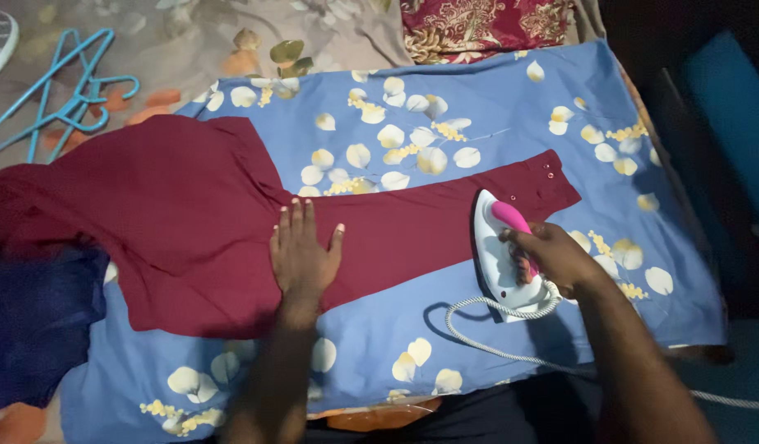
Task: The person irons a maroon long-sleeved shirt laid out on a bed. They smooth the fabric with their hands and use a pink and white iron to press the sleeves and body of the shirt.
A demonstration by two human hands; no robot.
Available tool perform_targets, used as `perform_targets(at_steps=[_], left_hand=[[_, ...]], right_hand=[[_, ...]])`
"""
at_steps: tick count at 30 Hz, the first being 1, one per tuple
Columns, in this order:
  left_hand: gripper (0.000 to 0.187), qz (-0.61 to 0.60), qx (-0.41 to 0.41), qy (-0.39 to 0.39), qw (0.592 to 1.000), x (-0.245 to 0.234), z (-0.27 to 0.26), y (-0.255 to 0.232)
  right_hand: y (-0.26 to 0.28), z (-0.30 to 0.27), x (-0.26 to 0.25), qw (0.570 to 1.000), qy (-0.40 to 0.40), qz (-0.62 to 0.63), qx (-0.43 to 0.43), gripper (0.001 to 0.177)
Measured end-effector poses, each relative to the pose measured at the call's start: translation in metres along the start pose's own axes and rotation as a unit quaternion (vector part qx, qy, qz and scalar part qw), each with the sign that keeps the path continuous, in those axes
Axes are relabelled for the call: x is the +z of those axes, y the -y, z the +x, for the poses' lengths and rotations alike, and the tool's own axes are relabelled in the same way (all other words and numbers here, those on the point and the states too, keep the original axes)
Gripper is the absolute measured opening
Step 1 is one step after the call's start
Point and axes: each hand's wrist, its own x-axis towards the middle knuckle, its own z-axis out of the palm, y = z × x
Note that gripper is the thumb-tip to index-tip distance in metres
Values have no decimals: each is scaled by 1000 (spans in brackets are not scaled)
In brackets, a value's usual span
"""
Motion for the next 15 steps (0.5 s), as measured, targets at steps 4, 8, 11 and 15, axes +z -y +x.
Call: perform_targets(at_steps=[4,8,11,15], left_hand=[[81,18,-4,-8,1000,3,7,3],[81,13,-1,-10,1000,5,4,6],[82,23,18,-16,999,5,5,8],[81,35,29,-32,998,3,1,9]], right_hand=[[7,22,0,999,44,7,-22,26],[23,42,3,997,51,-21,-48,26],[40,49,10,998,45,-6,-32,27],[53,37,16,997,63,10,-30,31]])
